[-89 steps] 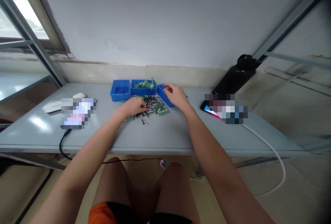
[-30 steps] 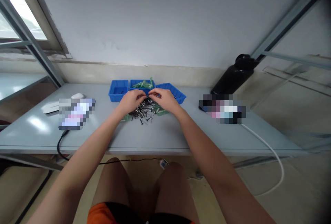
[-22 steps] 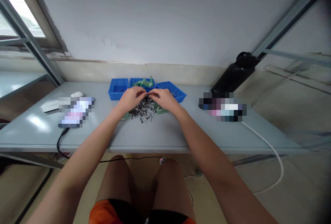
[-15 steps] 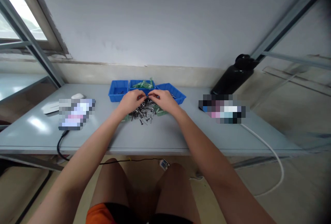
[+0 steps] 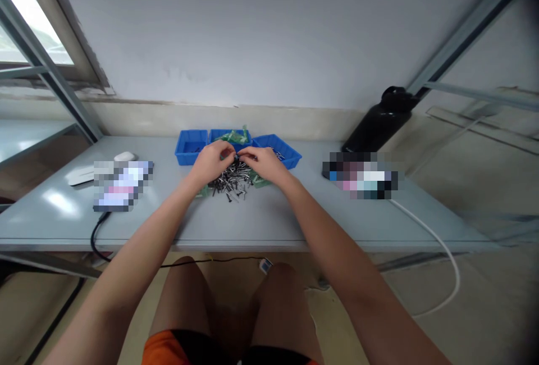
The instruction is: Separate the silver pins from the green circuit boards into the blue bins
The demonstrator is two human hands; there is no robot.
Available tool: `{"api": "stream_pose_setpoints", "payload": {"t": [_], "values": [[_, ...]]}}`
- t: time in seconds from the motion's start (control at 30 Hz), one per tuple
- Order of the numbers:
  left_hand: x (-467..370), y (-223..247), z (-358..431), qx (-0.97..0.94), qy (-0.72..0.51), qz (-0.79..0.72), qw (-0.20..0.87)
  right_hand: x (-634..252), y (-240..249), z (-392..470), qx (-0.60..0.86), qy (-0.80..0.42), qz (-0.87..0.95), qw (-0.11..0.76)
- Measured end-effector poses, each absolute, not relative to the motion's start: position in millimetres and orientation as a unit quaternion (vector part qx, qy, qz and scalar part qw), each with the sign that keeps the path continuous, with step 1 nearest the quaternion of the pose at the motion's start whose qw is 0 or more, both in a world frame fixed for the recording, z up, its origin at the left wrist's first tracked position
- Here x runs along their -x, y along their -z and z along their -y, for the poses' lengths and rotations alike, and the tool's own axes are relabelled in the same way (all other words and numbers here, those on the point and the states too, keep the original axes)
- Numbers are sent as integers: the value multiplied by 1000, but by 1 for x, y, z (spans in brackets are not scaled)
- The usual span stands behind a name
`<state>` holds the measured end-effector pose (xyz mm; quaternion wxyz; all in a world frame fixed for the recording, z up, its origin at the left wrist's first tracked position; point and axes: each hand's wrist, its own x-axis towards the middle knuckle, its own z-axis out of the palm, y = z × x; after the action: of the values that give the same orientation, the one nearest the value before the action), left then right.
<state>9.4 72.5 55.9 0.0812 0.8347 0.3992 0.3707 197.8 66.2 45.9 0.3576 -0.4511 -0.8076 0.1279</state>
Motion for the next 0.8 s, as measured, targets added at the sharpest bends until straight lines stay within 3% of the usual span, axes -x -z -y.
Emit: {"api": "stream_pose_setpoints", "payload": {"t": [0.23,0.63,0.8], "values": [[-11,-54,-71,-846,-386,-359,79,-194,-42,-65,425,-141,829,334],[-9,-50,-80,-844,-386,-363,83,-196,-47,-67,427,-156,763,458],[-9,-44,-83,-855,-365,-358,90,-191,-45,-64,411,-164,762,473]]}}
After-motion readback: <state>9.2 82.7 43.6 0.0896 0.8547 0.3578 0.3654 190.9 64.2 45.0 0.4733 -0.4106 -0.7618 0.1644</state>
